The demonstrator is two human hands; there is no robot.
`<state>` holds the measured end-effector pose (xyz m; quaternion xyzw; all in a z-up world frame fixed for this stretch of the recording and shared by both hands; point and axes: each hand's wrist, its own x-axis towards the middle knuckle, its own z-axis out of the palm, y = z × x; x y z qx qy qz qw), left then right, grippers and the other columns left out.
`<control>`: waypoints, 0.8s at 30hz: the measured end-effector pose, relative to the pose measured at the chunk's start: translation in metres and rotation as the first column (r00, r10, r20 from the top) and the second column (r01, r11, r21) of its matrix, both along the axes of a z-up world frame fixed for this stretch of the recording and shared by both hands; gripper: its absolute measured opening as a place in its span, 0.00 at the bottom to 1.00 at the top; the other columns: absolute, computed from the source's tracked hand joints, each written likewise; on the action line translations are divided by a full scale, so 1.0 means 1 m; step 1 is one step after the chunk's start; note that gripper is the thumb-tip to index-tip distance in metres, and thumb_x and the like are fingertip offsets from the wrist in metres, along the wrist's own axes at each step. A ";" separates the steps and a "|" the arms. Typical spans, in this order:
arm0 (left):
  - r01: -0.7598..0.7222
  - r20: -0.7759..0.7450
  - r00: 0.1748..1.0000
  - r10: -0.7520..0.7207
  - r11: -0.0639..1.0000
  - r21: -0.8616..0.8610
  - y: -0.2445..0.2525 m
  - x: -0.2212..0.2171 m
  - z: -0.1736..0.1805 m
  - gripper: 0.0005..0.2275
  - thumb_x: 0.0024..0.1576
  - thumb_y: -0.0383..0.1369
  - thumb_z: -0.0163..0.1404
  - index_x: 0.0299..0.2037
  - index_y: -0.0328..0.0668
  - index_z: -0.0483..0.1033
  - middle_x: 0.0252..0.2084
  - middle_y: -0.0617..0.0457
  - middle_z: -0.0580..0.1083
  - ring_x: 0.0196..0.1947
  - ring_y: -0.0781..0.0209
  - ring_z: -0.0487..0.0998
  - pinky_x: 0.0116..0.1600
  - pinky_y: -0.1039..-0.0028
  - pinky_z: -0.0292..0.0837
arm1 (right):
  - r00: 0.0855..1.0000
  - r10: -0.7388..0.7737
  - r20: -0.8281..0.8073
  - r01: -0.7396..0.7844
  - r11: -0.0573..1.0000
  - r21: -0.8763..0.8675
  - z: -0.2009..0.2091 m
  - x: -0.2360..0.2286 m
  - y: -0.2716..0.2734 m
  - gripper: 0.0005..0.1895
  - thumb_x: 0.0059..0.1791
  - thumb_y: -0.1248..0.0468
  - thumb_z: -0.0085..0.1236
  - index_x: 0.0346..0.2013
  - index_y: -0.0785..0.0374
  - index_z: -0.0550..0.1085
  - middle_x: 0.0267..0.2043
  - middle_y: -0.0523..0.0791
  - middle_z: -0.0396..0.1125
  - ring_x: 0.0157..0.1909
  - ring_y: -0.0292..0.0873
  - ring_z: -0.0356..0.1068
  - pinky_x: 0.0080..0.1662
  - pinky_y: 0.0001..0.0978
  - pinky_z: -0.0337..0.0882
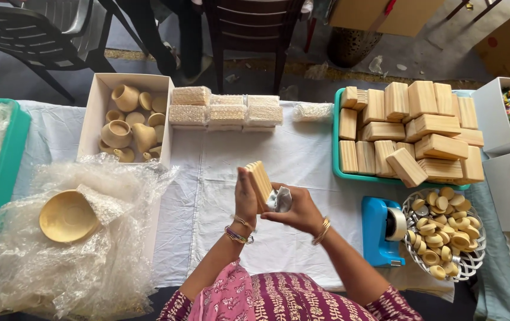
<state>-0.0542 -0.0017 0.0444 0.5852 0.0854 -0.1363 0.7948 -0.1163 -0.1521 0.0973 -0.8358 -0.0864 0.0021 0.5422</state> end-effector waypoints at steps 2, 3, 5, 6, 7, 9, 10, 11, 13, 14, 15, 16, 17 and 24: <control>0.024 0.085 0.996 -0.030 0.997 0.075 0.003 -0.005 -0.007 0.34 0.60 0.64 0.29 0.55 0.39 0.67 0.42 0.47 0.74 0.41 0.60 0.80 0.43 0.73 0.79 | 0.991 0.024 -0.134 -0.030 0.999 -0.044 0.013 0.005 -0.005 0.42 0.35 0.53 0.79 0.59 0.67 0.74 0.38 0.45 0.78 0.38 0.35 0.77 0.41 0.29 0.78; 0.040 0.169 0.983 -0.066 0.988 0.151 0.004 -0.007 -0.011 0.34 0.62 0.63 0.27 0.51 0.38 0.68 0.39 0.46 0.75 0.38 0.60 0.80 0.42 0.74 0.78 | 0.964 0.041 -0.264 -0.066 0.994 -0.084 0.020 0.007 -0.008 0.43 0.33 0.53 0.79 0.58 0.67 0.75 0.35 0.45 0.78 0.34 0.35 0.76 0.38 0.29 0.77; 0.025 0.236 0.969 -0.079 0.974 0.223 0.006 -0.013 -0.004 0.34 0.63 0.63 0.26 0.49 0.37 0.70 0.37 0.46 0.75 0.36 0.61 0.79 0.40 0.74 0.76 | 0.950 0.006 -0.312 -0.012 1.000 -0.018 0.007 0.009 -0.014 0.40 0.35 0.53 0.77 0.58 0.66 0.75 0.35 0.45 0.78 0.33 0.34 0.76 0.36 0.28 0.76; 0.003 0.305 0.948 -0.096 0.956 0.292 0.008 -0.013 0.000 0.34 0.65 0.63 0.25 0.46 0.37 0.72 0.34 0.47 0.76 0.34 0.62 0.78 0.38 0.75 0.74 | 0.934 -0.025 -0.357 0.044 0.998 0.044 0.002 0.013 -0.017 0.37 0.37 0.54 0.74 0.58 0.65 0.75 0.34 0.45 0.78 0.32 0.33 0.75 0.35 0.27 0.76; 0.000 0.308 0.947 -0.094 0.956 0.293 0.009 -0.013 -0.009 0.34 0.65 0.63 0.25 0.46 0.37 0.72 0.34 0.47 0.76 0.34 0.62 0.78 0.38 0.75 0.74 | 0.935 -0.023 -0.354 0.042 0.998 0.045 0.007 0.015 -0.017 0.37 0.37 0.54 0.74 0.58 0.65 0.75 0.34 0.45 0.78 0.32 0.33 0.75 0.35 0.27 0.76; 0.185 0.165 0.953 -0.255 0.918 0.350 0.014 -0.015 -0.027 0.36 0.66 0.61 0.23 0.40 0.37 0.78 0.29 0.48 0.78 0.29 0.64 0.80 0.35 0.75 0.75 | 0.941 -0.161 -0.297 0.123 0.982 -0.144 0.017 0.017 -0.018 0.36 0.37 0.55 0.72 0.58 0.59 0.74 0.33 0.43 0.77 0.27 0.35 0.74 0.30 0.27 0.75; 0.186 0.161 0.953 -0.255 0.917 0.352 0.017 -0.015 -0.023 0.36 0.66 0.61 0.23 0.40 0.37 0.78 0.29 0.48 0.78 0.29 0.64 0.80 0.35 0.75 0.75 | 0.940 -0.160 -0.301 0.122 0.982 -0.142 0.015 0.023 -0.021 0.36 0.37 0.55 0.72 0.58 0.59 0.74 0.33 0.43 0.77 0.27 0.35 0.74 0.30 0.27 0.75; 0.255 -0.033 0.967 -0.253 0.959 0.124 0.020 -0.015 -0.020 0.34 0.65 0.60 0.25 0.45 0.39 0.77 0.33 0.49 0.78 0.31 0.64 0.80 0.37 0.75 0.77 | 0.982 -0.186 -0.045 0.158 0.922 -0.354 0.013 0.030 -0.024 0.31 0.41 0.57 0.72 0.58 0.56 0.76 0.34 0.44 0.76 0.28 0.35 0.73 0.31 0.28 0.74; 0.258 -0.228 0.933 -0.278 0.959 -0.115 0.021 -0.022 -0.014 0.33 0.64 0.60 0.27 0.51 0.41 0.76 0.36 0.50 0.78 0.33 0.64 0.80 0.39 0.74 0.79 | 0.968 -0.141 0.209 0.234 0.813 -0.534 0.018 0.043 -0.026 0.27 0.45 0.59 0.72 0.59 0.54 0.77 0.36 0.44 0.76 0.30 0.36 0.72 0.32 0.29 0.73; 0.271 -0.307 0.887 -0.345 0.927 -0.259 0.019 -0.028 -0.011 0.31 0.62 0.60 0.29 0.52 0.41 0.73 0.37 0.49 0.77 0.32 0.61 0.80 0.38 0.69 0.80 | 0.943 -0.169 0.286 0.296 0.818 -0.494 0.026 0.050 -0.025 0.26 0.43 0.60 0.74 0.55 0.56 0.78 0.37 0.45 0.75 0.32 0.37 0.72 0.34 0.31 0.73; 0.264 -0.371 0.829 -0.419 0.878 -0.400 0.017 -0.034 -0.008 0.30 0.61 0.59 0.30 0.54 0.42 0.70 0.37 0.49 0.77 0.32 0.57 0.80 0.38 0.64 0.81 | 0.912 -0.198 0.359 0.355 0.820 -0.449 0.034 0.057 -0.024 0.25 0.42 0.61 0.76 0.52 0.57 0.78 0.37 0.46 0.74 0.35 0.38 0.72 0.36 0.33 0.73; 0.261 -0.374 0.829 -0.416 0.879 -0.400 0.017 -0.035 -0.015 0.30 0.61 0.59 0.30 0.54 0.42 0.70 0.37 0.49 0.77 0.32 0.57 0.80 0.38 0.64 0.81 | 0.914 -0.197 0.356 0.352 0.821 -0.449 0.034 0.057 -0.019 0.25 0.42 0.61 0.76 0.52 0.57 0.78 0.37 0.46 0.74 0.35 0.38 0.72 0.36 0.33 0.73; 0.208 -0.347 0.861 -0.371 0.881 -0.425 0.016 -0.036 -0.023 0.28 0.60 0.57 0.34 0.58 0.45 0.68 0.40 0.50 0.77 0.35 0.58 0.80 0.41 0.65 0.81 | 0.894 -0.351 0.278 0.404 0.901 -0.162 0.034 0.058 -0.014 0.24 0.42 0.64 0.75 0.50 0.59 0.76 0.39 0.45 0.75 0.39 0.36 0.74 0.39 0.31 0.76; -0.076 -0.406 0.897 -0.174 0.845 -0.529 0.016 -0.027 0.023 0.38 0.53 0.68 0.29 0.58 0.45 0.71 0.45 0.55 0.79 0.42 0.64 0.82 0.47 0.75 0.80 | 0.878 -0.461 0.131 0.438 0.883 0.171 0.026 0.008 0.034 0.28 0.45 0.69 0.67 0.57 0.59 0.67 0.44 0.45 0.76 0.46 0.37 0.77 0.44 0.31 0.77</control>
